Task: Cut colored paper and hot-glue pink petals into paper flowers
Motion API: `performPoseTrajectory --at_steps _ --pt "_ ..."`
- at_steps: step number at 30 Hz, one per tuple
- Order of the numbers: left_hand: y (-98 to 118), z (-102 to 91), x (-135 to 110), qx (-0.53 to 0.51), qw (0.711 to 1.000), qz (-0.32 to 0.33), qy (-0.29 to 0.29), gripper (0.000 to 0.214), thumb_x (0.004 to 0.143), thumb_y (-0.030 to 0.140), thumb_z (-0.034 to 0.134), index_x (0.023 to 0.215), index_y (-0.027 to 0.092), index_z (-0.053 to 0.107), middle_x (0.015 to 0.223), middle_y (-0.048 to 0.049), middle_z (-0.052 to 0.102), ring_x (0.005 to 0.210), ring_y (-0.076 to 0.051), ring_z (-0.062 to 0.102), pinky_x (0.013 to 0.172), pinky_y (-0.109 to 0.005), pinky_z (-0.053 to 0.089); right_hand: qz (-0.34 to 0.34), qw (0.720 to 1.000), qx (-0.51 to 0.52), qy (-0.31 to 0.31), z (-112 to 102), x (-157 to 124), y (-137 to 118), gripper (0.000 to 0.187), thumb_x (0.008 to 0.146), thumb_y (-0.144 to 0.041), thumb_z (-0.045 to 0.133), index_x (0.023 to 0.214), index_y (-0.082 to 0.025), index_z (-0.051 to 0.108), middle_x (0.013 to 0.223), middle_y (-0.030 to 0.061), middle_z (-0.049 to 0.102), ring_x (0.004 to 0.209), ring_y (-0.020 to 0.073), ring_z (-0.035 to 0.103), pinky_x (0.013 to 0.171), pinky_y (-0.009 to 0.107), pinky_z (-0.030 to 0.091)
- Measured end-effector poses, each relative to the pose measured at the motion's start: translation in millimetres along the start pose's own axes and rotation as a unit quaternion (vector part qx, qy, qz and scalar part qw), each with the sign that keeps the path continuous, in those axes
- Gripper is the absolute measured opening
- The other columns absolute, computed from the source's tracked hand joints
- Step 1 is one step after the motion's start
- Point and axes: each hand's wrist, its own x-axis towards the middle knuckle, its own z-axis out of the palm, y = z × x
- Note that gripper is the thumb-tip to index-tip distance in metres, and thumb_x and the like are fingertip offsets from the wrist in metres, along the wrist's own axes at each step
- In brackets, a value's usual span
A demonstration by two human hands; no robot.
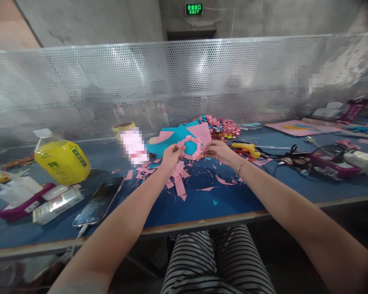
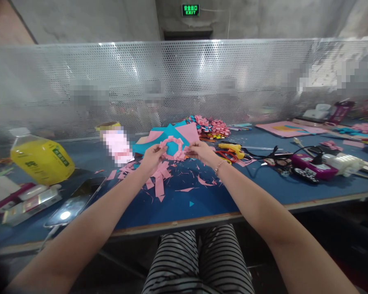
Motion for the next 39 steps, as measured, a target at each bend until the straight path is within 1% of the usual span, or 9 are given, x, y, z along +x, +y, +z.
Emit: performPoseTrajectory --at_steps 5,10,16,23,28,32,36,39 --pt "3.4 1.6 -3.3 0.003 1.0 -0.014 0.014 0.037 0.051 0.04 0.074 0.063 0.015 0.05 0.053 0.0063 0.043 0.046 -0.005 0.04 0.045 -0.019 0.037 0.004 0.998 -0.024 -0.05 5.8 -3.8 1.0 0.014 0.064 -0.009 0.064 0.065 -0.016 0.052 0.064 0.0005 0.063 0.064 0.0114 0.064 0.061 0.022 0.052" --pt "5.4 2.7 -6.0 0.02 1.0 -0.01 0.021 0.035 0.052 0.039 0.073 0.063 0.015 0.05 0.052 0.0062 0.042 0.047 -0.006 0.041 0.045 -0.019 0.038 0.004 0.996 -0.023 -0.089 9.4 -6.3 0.0 0.016 0.06 -0.014 0.068 0.066 -0.016 0.053 0.061 -0.0013 0.061 0.064 0.0113 0.064 0.06 0.021 0.051" --pt "2.3 2.2 -3.8 0.044 0.999 0.004 0.013 0.031 0.055 0.037 0.07 0.066 0.016 0.051 0.053 0.0055 0.044 0.047 -0.006 0.043 0.045 -0.02 0.04 -0.006 0.997 -0.015 -0.078 10.3 -7.4 -2.6 0.021 0.056 -0.015 0.07 0.068 -0.017 0.053 0.06 -0.0039 0.06 0.058 0.0093 0.061 0.057 0.021 0.05" --pt "-1.0 -1.1 -1.1 0.088 0.995 0.035 0.013 0.026 0.06 0.036 0.067 0.065 0.016 0.05 0.053 0.0052 0.044 0.047 -0.007 0.044 0.047 -0.021 0.042 -0.011 0.996 -0.017 -0.084 6.1 -7.2 -2.8 0.021 0.058 -0.016 0.07 0.072 -0.017 0.053 0.066 -0.0027 0.061 0.063 0.0102 0.062 0.061 0.023 0.05" --pt "-2.3 -2.1 0.0 0.127 0.99 0.063 0.025 0.023 0.063 0.034 0.065 0.064 0.016 0.05 0.053 0.005 0.044 0.049 -0.007 0.044 0.046 -0.02 0.038 0.004 0.997 -0.01 -0.077 7.2 -8.5 -4.4 0.021 0.059 -0.014 0.069 0.072 -0.018 0.053 0.066 -0.0027 0.061 0.061 0.0098 0.062 0.059 0.022 0.05" --pt "2.2 0.2 -2.7 0.135 0.988 0.066 0.036 0.02 0.064 0.032 0.064 0.065 0.017 0.051 0.053 0.005 0.046 0.049 -0.008 0.043 0.047 -0.02 0.036 0.01 0.996 0.001 -0.084 8.2 -9.9 -6.0 0.02 0.06 -0.015 0.069 0.073 -0.018 0.055 0.066 -0.0023 0.061 0.059 0.0086 0.06 0.059 0.022 0.05" --pt "6.6 1.8 -5.6 0.166 0.981 0.079 0.059 0.019 0.066 0.03 0.063 0.062 0.017 0.05 0.053 0.0049 0.045 0.049 -0.007 0.041 0.047 -0.021 0.031 -0.007 0.994 0.014 -0.108 8.9 -11.3 -6.0 0.021 0.06 -0.02 0.071 0.074 -0.018 0.056 0.068 -0.0024 0.061 0.063 0.0084 0.059 0.065 0.024 0.05" --pt "7.9 3.0 -7.3 0.174 0.978 0.089 0.072 0.018 0.066 0.028 0.062 0.061 0.017 0.048 0.052 0.0053 0.044 0.049 -0.007 0.039 0.047 -0.021 0.029 -0.03 0.994 0.008 -0.108 9.8 -11.1 -5.1 0.026 0.056 -0.019 0.074 0.075 -0.019 0.055 0.069 -0.0034 0.059 0.064 0.0078 0.057 0.066 0.024 0.049"
